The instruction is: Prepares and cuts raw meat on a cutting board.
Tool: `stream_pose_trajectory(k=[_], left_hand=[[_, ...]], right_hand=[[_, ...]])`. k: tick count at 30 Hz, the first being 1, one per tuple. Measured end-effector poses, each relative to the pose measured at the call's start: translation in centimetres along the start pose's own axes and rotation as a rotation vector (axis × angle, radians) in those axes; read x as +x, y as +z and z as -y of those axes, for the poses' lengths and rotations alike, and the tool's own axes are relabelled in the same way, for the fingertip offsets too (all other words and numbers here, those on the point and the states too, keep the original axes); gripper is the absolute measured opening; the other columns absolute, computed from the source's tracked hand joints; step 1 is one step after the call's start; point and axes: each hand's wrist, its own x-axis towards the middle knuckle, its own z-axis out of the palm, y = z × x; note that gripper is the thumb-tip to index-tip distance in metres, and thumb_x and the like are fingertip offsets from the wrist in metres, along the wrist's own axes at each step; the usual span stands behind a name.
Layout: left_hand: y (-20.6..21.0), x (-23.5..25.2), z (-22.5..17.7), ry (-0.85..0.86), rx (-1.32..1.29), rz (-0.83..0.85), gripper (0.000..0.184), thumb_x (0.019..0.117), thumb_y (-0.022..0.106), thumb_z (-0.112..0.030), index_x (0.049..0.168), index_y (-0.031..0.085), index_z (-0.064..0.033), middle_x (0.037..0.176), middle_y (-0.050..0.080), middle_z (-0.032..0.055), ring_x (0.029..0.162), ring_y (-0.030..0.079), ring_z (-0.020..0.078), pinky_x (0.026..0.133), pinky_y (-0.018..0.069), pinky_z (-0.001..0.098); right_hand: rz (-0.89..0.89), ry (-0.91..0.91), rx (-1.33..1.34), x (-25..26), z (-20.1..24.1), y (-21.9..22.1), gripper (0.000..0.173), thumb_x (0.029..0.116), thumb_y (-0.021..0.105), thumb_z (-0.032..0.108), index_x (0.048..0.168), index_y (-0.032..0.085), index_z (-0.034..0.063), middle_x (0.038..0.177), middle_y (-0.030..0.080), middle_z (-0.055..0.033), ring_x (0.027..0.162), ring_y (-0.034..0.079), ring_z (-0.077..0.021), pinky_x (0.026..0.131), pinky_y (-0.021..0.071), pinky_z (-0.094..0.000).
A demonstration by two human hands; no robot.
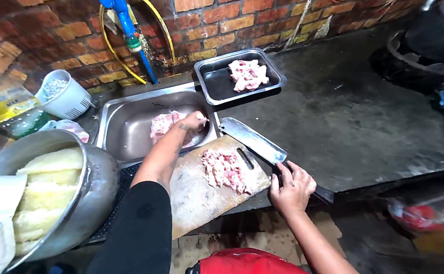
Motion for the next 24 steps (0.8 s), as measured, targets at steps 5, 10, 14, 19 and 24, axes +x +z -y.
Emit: stream_pose_trajectory(k=[5, 10, 14, 19, 24], left_hand=[[-7.0, -4.9, -2.2, -0.121, -0.516, -0.105, 0.040, 0.1093, 0.048, -0.037, 0.131, 0.056, -0.0052, 0.101, 0.067, 0.0107, 0.079, 0.066, 0.0181, 0.071, 0.0577, 0.0372], [-11.8, -12.8, -8.6, -0.025, -0.317, -0.031, 0.020, 0.1098, 0.047, -0.023, 0.115, 0.057, -0.0073, 0.094, 0.066, 0.0061, 0.076, 0.067, 0.0141, 0.071, 0.0594, 0.0328], [-9.3, -20.9, -11.6, 0.266, 0.160, -0.010, 0.007, 0.1006, 0.061, -0.008, 0.099, 0.066, -0.0029, 0.105, 0.066, 0.0069, 0.097, 0.063, 0.0140, 0.089, 0.0511, 0.0363], [1.5, -29.2, -5.9, 0.427, 0.719, -0.059, 0.016, 0.0907, 0.071, -0.007, 0.106, 0.076, -0.0103, 0.149, 0.053, 0.0173, 0.131, 0.055, 0.0423, 0.098, 0.0529, 0.0583], [8.9, -34.7, 1.0, 0.250, 0.414, -0.182, 0.021, 0.0883, 0.073, 0.000, 0.106, 0.076, -0.0105, 0.152, 0.049, 0.0210, 0.135, 0.049, 0.0460, 0.102, 0.0512, 0.0586]], right_hand=[[0.063, 0.031, 0.022, -0.1, 0.2, -0.5, 0.047, 0.0980, 0.045, 0.029, 0.134, 0.068, 0.0092, 0.143, 0.058, -0.0255, 0.136, 0.049, -0.0506, 0.110, 0.0291, -0.0701], [0.125, 0.039, 0.005, -0.2, 0.2, -0.9, 0.048, 0.0994, 0.046, 0.028, 0.139, 0.063, 0.0078, 0.147, 0.054, -0.0266, 0.139, 0.046, -0.0495, 0.114, 0.0267, -0.0680], [0.262, 0.026, -0.036, 0.5, 0.4, -2.4, 0.050, 0.1016, 0.052, 0.026, 0.145, 0.055, 0.0004, 0.144, 0.052, -0.0328, 0.135, 0.047, -0.0534, 0.107, 0.0329, -0.0693], [0.590, 0.174, -0.051, 4.1, 1.1, -5.8, 0.053, 0.1018, 0.064, 0.024, 0.143, 0.052, -0.0068, 0.143, 0.049, -0.0362, 0.136, 0.045, -0.0537, 0.108, 0.0374, -0.0683], [0.723, 0.174, -0.043, 6.3, 0.2, -6.1, 0.047, 0.0997, 0.069, 0.026, 0.129, 0.060, -0.0100, 0.132, 0.057, -0.0381, 0.129, 0.054, -0.0531, 0.105, 0.0415, -0.0699]])
